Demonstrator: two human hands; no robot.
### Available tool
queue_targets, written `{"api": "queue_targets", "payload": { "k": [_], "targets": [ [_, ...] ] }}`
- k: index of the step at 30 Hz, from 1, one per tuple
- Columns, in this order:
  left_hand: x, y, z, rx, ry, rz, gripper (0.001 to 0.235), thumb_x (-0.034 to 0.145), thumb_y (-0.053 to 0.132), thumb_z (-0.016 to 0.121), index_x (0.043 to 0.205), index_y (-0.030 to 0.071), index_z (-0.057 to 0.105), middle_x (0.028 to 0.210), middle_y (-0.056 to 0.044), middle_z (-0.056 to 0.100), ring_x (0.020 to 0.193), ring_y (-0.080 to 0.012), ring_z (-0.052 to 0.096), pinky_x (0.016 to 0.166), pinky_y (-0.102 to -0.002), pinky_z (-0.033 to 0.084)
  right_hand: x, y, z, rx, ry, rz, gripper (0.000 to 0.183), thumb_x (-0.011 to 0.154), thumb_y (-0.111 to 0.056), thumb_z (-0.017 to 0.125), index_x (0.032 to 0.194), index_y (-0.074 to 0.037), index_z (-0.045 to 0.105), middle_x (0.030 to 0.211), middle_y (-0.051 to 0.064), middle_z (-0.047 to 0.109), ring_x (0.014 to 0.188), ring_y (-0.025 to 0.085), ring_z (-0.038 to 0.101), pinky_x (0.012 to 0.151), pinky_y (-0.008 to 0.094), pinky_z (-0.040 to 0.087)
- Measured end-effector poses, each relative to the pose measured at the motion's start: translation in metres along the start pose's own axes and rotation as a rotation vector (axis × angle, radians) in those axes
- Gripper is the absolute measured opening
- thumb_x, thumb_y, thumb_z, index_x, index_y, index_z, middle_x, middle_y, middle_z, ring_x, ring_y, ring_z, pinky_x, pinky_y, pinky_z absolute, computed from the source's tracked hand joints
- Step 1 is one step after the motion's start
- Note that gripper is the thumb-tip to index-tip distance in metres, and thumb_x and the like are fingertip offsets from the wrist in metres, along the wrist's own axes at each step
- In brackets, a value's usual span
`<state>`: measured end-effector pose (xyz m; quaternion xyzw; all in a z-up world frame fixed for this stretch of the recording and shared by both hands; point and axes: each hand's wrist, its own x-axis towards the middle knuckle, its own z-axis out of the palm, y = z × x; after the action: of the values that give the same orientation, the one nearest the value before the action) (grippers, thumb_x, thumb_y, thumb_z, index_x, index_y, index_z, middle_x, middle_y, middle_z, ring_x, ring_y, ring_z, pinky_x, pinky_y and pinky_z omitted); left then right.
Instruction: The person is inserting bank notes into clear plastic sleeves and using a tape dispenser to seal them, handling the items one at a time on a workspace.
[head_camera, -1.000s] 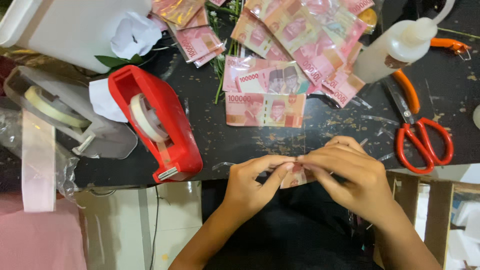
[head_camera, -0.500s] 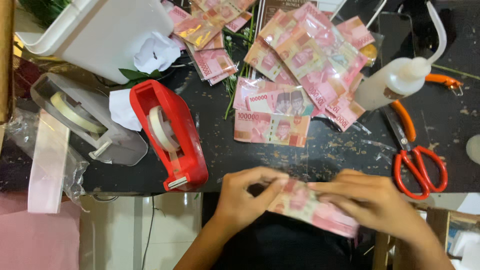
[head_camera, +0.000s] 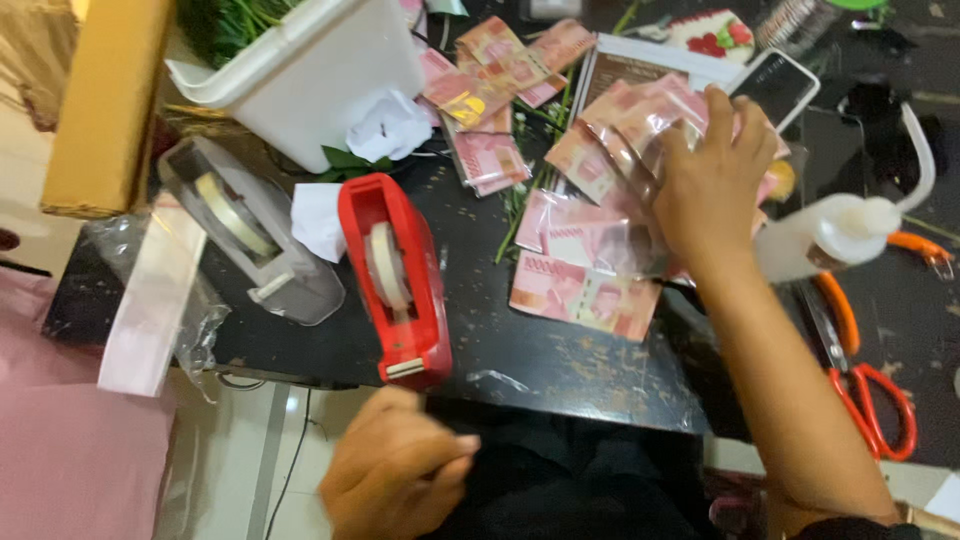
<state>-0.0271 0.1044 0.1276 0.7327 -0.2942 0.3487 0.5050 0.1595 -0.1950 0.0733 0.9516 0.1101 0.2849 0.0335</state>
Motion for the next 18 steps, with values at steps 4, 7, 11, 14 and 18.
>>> {"api": "queue_targets", "payload": {
  "k": [4, 7, 11, 14, 18],
  "targets": [
    [-0.012, -0.003, -0.023, 0.182, 0.153, -0.147, 0.027, 0.089, 0.027, 0.055, 0.069, 0.011, 0.065, 0.056, 0.002, 0.056, 0.046, -0.0095, 0.047, 0.056, -0.029, 0.034, 0.054, -0.06, -0.011, 0.214, 0.118, -0.121, 0.011, 0.094, -0.01, 0.07, 0.096, -0.001, 0.064, 0.126, 0.024, 0.058, 0.117, 0.041, 0.05, 0.084, 0.053, 0.049],
    [-0.014, -0.005, -0.019, 0.175, 0.188, -0.093, 0.034, 0.091, 0.032, 0.053, 0.064, 0.014, 0.064, 0.053, 0.006, 0.057, 0.044, -0.0074, 0.045, 0.054, -0.028, 0.033, 0.085, -0.098, 0.018, 0.499, -0.358, -0.198, 0.037, 0.087, -0.025, 0.071, 0.112, 0.001, 0.064, 0.12, 0.026, 0.058, 0.111, 0.043, 0.056, 0.082, 0.054, 0.05],
    [-0.002, 0.004, -0.015, 0.047, 0.142, -0.049, 0.033, 0.092, 0.03, 0.059, 0.064, 0.014, 0.067, 0.055, 0.009, 0.063, 0.043, -0.0054, 0.049, 0.05, -0.025, 0.033, 0.086, -0.121, 0.088, 0.38, -0.556, -0.288, 0.041, 0.087, -0.023, 0.058, 0.123, -0.004, 0.057, 0.109, 0.022, 0.06, 0.095, 0.045, 0.062, 0.066, 0.058, 0.052],
    [0.0, 0.016, -0.017, -0.017, 0.125, -0.193, 0.035, 0.093, 0.031, 0.058, 0.064, 0.012, 0.067, 0.051, 0.004, 0.057, 0.041, -0.0088, 0.044, 0.051, -0.027, 0.032, 0.086, -0.118, 0.059, 0.445, -0.431, -0.219, 0.046, 0.089, -0.016, 0.056, 0.135, -0.013, 0.06, 0.124, 0.016, 0.064, 0.094, 0.041, 0.066, 0.068, 0.056, 0.057],
    [-0.003, 0.004, -0.02, -0.063, 0.093, -0.156, 0.038, 0.095, 0.025, 0.054, 0.061, 0.01, 0.063, 0.057, 0.006, 0.065, 0.042, -0.0071, 0.049, 0.05, -0.027, 0.032, 0.098, -0.106, -0.002, 0.646, -0.425, 0.007, 0.019, 0.089, -0.023, 0.072, 0.105, -0.013, 0.075, 0.119, 0.013, 0.065, 0.105, 0.029, 0.061, 0.087, 0.045, 0.054]
  ]
}}
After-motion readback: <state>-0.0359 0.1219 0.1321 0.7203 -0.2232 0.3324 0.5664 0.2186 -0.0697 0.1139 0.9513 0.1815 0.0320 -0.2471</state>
